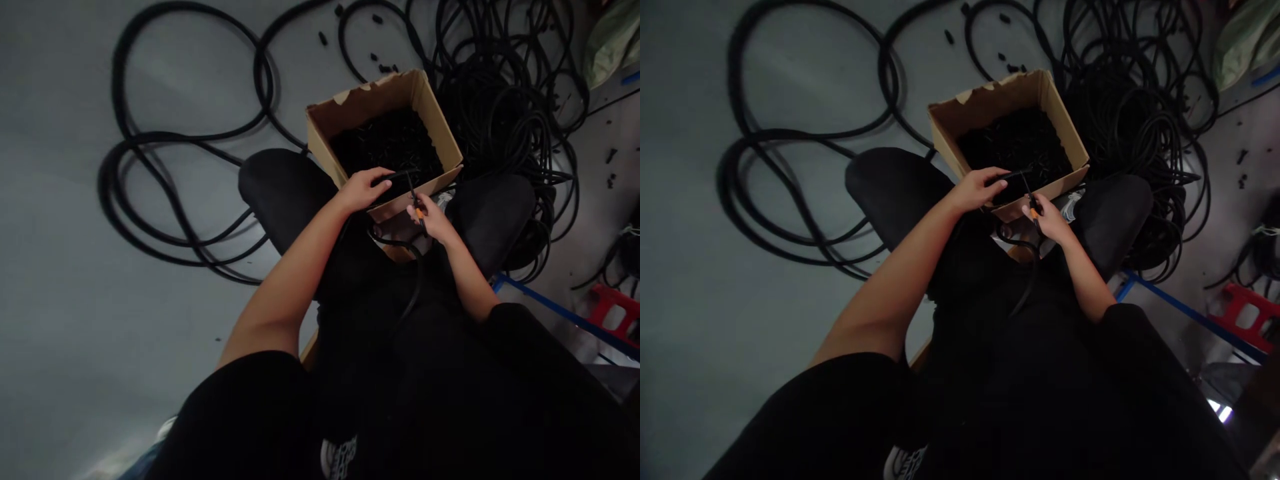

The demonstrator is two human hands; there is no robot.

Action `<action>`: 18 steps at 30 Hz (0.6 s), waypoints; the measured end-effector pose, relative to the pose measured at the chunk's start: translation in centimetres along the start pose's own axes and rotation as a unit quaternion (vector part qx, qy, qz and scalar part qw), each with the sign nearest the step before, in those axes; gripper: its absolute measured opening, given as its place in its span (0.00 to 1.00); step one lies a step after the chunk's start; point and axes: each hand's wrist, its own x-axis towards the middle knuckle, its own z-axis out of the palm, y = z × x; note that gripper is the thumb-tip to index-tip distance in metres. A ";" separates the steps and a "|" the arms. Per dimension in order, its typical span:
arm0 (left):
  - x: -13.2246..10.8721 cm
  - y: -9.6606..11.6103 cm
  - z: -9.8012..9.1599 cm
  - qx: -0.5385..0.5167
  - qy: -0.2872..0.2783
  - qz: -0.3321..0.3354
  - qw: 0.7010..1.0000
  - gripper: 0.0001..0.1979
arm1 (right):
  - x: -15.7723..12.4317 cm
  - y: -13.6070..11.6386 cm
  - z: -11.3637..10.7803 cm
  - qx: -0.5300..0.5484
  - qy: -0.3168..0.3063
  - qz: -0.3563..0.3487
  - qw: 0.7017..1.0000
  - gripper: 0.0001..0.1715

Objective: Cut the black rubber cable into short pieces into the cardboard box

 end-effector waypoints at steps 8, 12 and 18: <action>-2.1 0.7 0.2 0.044 -0.009 0.002 0.999 0.27 | 0.3 0.0 0.9 0.049 0.004 0.053 0.997 0.43; -2.7 0.6 0.8 0.066 -0.019 0.002 0.998 0.28 | 0.6 0.3 1.2 0.052 0.008 0.061 0.997 0.42; -2.1 -0.1 1.5 0.074 -0.030 0.005 0.997 0.25 | 0.5 -0.2 1.2 0.049 0.031 0.089 0.994 0.43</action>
